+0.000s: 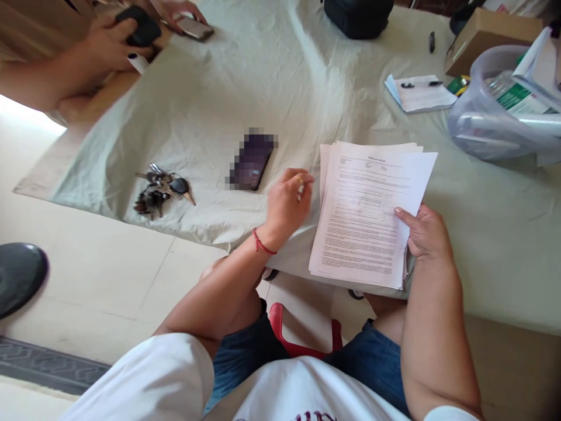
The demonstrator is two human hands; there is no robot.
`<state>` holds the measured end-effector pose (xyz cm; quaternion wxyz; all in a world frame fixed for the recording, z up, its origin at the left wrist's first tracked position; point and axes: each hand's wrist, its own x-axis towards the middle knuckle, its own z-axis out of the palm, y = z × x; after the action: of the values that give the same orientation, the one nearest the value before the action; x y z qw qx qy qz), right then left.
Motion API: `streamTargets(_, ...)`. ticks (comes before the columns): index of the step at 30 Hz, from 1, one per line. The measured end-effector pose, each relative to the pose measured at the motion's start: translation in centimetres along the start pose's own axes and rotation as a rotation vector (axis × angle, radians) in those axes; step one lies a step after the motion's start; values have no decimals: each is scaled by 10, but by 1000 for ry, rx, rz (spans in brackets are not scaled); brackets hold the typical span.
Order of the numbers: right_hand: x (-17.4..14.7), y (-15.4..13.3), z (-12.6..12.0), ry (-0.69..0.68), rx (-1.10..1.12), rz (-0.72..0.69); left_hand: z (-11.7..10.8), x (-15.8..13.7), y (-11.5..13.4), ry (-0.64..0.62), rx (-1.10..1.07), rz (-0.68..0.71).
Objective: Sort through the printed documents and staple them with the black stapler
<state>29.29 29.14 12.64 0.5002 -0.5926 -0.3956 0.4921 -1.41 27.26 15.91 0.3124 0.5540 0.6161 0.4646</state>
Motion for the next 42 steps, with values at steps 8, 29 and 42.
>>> streamTargets(8, 14, 10, -18, 90, -93, -75, -104, 21, -44, 455, 592, 79)
streamTargets(29, 17, 6, -2, 125, -146, -110, -92, 3, -64, 167, 532, 62)
streamTargets(42, 13, -3, 3, 219, -101, -73, -27, -24, -27, 68, 394, 497)
